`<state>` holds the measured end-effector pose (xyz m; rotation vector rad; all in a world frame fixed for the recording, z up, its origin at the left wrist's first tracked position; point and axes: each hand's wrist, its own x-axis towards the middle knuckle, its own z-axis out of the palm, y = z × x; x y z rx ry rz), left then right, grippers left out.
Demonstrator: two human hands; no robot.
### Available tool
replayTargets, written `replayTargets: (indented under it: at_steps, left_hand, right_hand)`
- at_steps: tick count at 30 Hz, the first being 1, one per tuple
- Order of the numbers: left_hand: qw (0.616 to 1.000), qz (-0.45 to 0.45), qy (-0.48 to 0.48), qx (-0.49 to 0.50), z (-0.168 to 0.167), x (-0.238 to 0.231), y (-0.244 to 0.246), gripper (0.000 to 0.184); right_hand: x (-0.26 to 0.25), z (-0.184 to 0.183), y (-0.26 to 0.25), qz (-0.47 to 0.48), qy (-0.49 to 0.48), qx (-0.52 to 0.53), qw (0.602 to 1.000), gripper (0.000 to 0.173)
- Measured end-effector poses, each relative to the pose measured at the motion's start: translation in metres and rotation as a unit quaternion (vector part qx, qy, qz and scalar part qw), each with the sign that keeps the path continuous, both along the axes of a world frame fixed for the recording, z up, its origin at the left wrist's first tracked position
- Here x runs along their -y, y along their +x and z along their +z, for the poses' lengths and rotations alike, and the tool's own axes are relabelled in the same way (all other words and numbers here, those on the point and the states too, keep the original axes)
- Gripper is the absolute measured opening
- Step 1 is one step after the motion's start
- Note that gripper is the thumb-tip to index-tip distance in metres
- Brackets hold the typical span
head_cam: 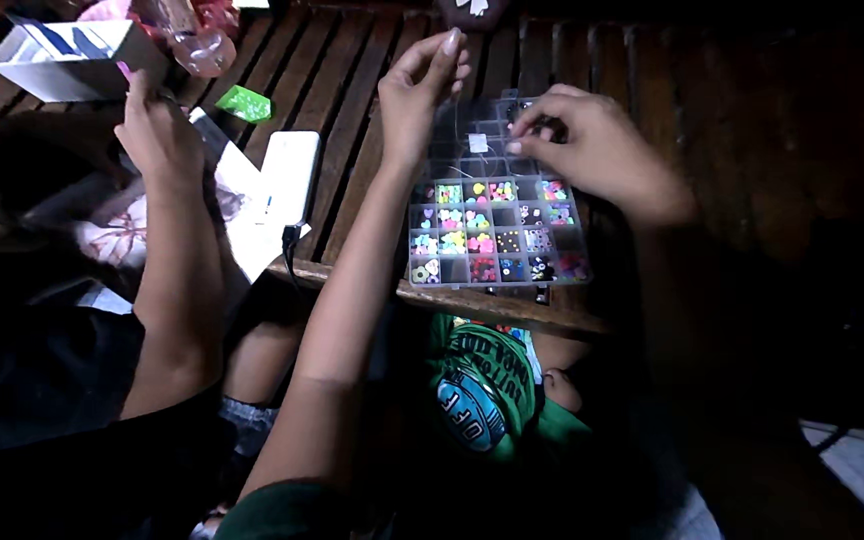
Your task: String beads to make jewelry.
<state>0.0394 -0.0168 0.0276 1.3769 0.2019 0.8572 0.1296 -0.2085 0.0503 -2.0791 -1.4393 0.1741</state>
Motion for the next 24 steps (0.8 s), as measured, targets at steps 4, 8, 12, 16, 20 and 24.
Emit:
replayTargets:
  at_steps: [4,8,12,16,20,24]
  left_hand:
    - [1.0,-0.004,-0.002,-0.003,0.001,0.004,0.001,0.017]
    - [1.0,-0.005,0.004,-0.021,0.004,0.008,0.0,0.016]
    - [1.0,-0.007,0.005,-0.009,0.002,0.011,0.003,0.016]
    - [1.0,-0.012,-0.01,0.01,0.0,0.011,0.004,0.015]
    - [1.0,-0.023,-0.011,0.0,-0.001,0.012,0.005,0.017]
    - [0.999,-0.027,-0.013,-0.019,-0.001,0.014,0.006,0.019]
  right_hand:
    - [0.038,0.004,-0.037,0.056,-0.036,0.081,0.994,0.017]
    - [0.05,-0.008,-0.067,0.056,-0.069,0.178,0.98,0.013]
    - [0.04,0.002,-0.078,0.013,-0.176,0.236,0.955,0.014]
    - [0.027,0.004,-0.09,-0.023,-0.248,0.245,0.937,0.019]
    - [0.018,0.006,-0.1,-0.056,-0.302,0.243,0.92,0.025]
    - [0.009,0.012,-0.103,-0.078,-0.369,0.222,0.899,0.027]
